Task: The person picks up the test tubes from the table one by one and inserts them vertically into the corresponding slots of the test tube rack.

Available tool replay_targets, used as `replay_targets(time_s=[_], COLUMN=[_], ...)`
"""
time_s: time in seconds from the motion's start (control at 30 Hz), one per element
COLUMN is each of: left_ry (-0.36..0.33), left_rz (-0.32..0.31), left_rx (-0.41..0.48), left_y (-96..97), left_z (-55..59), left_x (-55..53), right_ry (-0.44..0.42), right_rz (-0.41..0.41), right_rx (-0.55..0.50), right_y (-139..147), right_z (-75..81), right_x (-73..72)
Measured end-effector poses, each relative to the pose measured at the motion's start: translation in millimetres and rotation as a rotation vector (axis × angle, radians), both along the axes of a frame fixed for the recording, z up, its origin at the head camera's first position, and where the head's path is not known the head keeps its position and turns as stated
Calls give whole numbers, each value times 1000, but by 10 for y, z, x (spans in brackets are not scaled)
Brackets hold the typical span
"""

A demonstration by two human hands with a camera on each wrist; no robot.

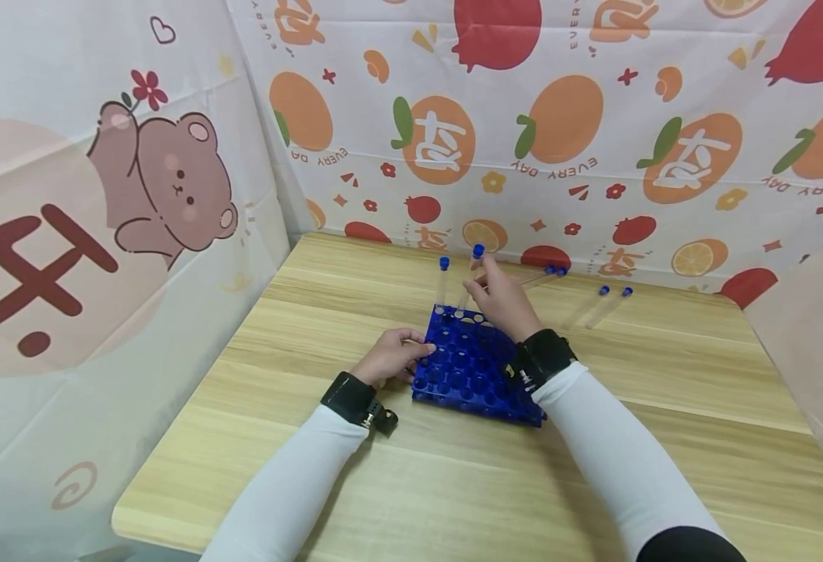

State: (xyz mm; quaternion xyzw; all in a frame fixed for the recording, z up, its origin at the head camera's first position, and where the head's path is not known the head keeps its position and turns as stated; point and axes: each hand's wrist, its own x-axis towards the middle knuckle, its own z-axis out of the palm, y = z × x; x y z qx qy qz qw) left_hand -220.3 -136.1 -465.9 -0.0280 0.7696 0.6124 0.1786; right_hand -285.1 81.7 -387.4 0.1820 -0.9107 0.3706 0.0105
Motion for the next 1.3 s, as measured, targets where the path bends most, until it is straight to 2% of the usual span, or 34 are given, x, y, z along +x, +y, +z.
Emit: replay_targets(time_s=[0.27, 0.57, 0.87, 1.07, 1.3], left_ry=[-10, -5, -11, -9, -18], left_rz=[6, 9, 18, 7, 15], left_rx=[12, 7, 15, 12, 12], left_y=[-5, 2, -2, -2, -7], left_z=[-26, -21, -17, 16, -7], left_x=[-19, -7, -19, -6, -1], right_ry=[-10, -19, -73, -79, -72], right_rz=[16, 29, 43, 50, 60], right_rx=[44, 40, 61, 64, 63], right_y=[-50, -49, -71, -78, -86], right_z=[-16, -63, -100, -126, -153], right_x=[0, 1, -1, 5, 33])
